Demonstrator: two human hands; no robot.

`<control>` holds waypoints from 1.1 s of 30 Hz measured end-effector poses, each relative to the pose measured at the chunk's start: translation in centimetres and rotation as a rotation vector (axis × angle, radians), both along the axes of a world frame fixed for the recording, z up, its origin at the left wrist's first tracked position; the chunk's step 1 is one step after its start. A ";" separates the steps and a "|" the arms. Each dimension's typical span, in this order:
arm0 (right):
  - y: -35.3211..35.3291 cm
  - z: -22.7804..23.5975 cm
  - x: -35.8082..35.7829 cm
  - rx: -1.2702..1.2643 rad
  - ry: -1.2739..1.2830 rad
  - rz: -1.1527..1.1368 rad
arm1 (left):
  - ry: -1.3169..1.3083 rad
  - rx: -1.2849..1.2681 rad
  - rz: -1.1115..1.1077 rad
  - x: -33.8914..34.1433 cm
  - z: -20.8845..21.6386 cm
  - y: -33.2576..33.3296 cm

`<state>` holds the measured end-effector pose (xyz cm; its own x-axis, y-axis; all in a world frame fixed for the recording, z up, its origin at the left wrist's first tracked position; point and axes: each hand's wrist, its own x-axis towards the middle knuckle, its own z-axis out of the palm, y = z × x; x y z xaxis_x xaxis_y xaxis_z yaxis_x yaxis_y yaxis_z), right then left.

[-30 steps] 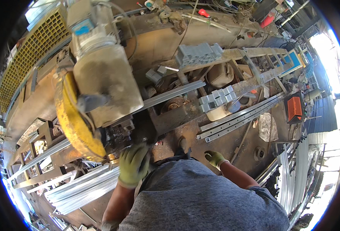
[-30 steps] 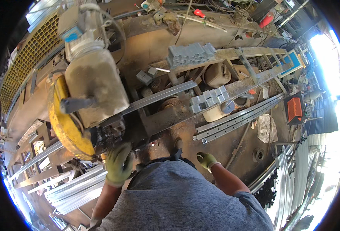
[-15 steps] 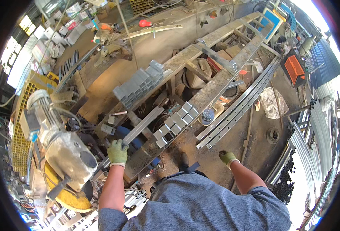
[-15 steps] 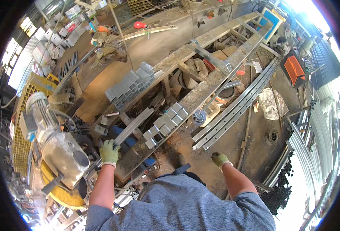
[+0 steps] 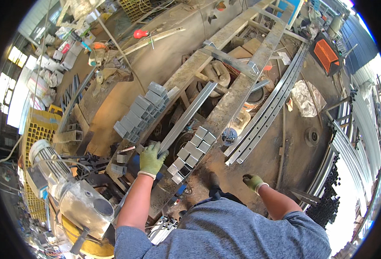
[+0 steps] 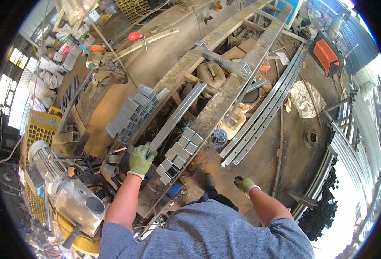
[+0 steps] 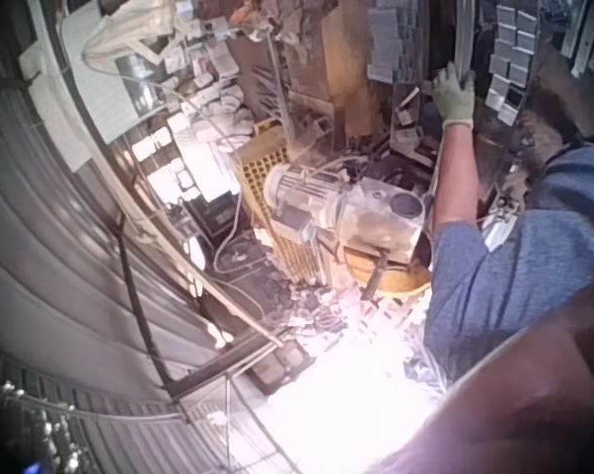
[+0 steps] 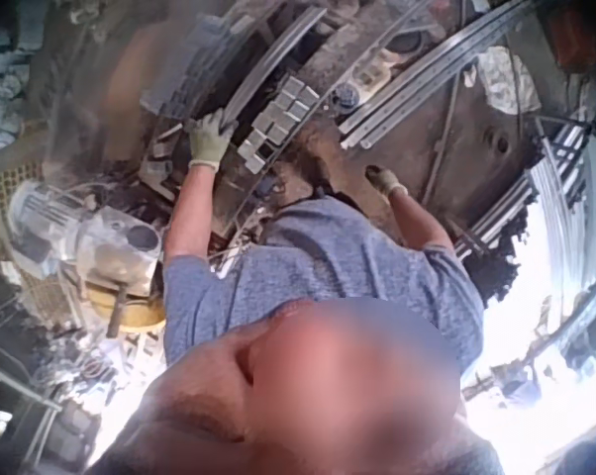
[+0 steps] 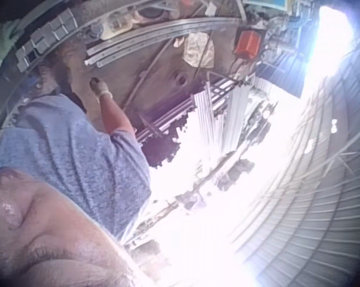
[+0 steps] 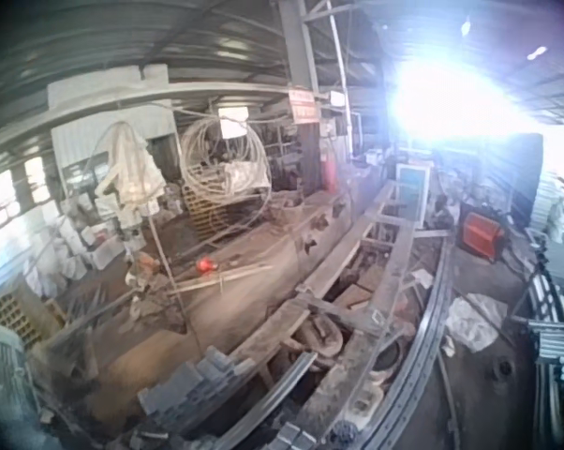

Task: The person repeatedly positions long metal profiles on a chop saw, lowers the blade to cut them, then removes and stacks the cut pieces. The cycle of loading, cutting, and stacking continues throughout the clip.

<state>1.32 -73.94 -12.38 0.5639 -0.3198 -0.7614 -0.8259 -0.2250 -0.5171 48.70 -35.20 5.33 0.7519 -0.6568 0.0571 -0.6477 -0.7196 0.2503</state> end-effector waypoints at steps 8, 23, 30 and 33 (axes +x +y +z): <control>-3.0 -2.2 0.9 -0.121 0.119 0.170 | 0.078 -0.097 0.083 1.8 -4.0 -6.3; -3.5 -4.8 -2.3 -0.070 0.298 0.106 | 0.164 -0.094 -0.014 5.9 -4.7 -17.4; -5.5 -7.6 -0.3 -0.113 0.116 0.157 | 0.069 -0.107 -0.036 1.8 1.3 -6.5; -5.7 -8.8 1.3 -0.085 0.079 0.061 | -0.003 -0.017 0.030 -1.3 1.8 0.6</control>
<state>2.58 -79.68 -21.15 0.5233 -0.3523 -0.7760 -0.8469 -0.3159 -0.4277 47.41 -34.60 7.18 0.7709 -0.6332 0.0700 -0.6268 -0.7343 0.2606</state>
